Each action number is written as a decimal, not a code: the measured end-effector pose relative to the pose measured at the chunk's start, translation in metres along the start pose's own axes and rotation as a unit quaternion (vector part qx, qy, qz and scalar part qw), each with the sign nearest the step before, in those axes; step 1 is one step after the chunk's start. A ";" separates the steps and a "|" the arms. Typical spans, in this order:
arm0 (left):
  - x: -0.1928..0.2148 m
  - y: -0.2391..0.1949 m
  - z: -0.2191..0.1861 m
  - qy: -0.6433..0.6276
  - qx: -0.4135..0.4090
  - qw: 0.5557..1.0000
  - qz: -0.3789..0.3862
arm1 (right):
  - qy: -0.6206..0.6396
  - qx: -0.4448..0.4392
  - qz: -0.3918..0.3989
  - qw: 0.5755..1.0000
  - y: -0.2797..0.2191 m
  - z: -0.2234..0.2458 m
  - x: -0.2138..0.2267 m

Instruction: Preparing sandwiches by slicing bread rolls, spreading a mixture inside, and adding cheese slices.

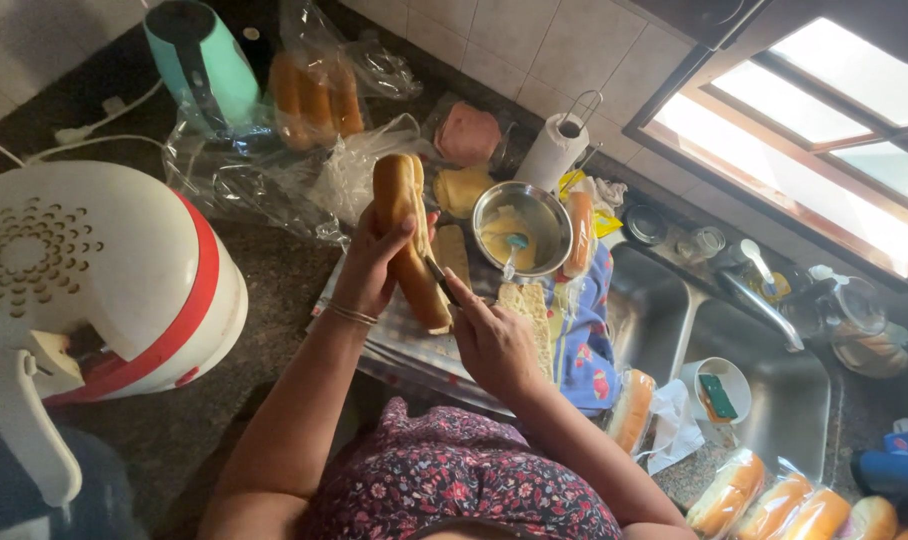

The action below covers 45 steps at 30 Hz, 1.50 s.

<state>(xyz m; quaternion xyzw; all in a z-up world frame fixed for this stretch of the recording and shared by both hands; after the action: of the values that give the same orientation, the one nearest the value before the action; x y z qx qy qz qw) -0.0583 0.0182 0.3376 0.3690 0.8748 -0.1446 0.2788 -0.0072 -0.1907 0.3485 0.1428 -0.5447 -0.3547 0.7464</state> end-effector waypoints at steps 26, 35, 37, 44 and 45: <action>0.011 0.001 0.017 0.117 0.010 0.987 -0.107 | -0.009 -0.001 0.071 0.997 -0.012 0.019 0.047; 0.004 0.005 0.021 0.099 0.002 0.988 -0.115 | 0.000 0.006 0.052 0.999 -0.014 0.015 0.036; 0.011 0.012 0.019 0.104 -0.012 0.989 -0.108 | -0.009 0.003 0.062 0.998 -0.023 0.018 0.048; -0.004 -0.001 0.020 0.079 0.016 0.991 -0.110 | -0.012 -0.003 0.052 0.999 -0.026 0.013 0.029; -0.007 -0.001 0.018 0.076 0.021 0.991 -0.108 | -0.004 -0.001 0.038 0.999 -0.020 0.011 0.020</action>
<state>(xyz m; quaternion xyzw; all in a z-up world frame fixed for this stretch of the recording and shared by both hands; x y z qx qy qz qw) -0.0484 0.0052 0.3267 0.2879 0.9251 -0.1633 0.1862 -0.0211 -0.2169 0.3549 0.1197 -0.5520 -0.3269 0.7577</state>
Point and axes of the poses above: each hand's wrist, its own y-axis towards the middle knuckle, its own x-axis out of the back of the hand, z = x × y, the point moved 4 cm from there along y, towards the middle knuckle, and after that the axes turned 3 degrees about y, right-handed, at the moved point
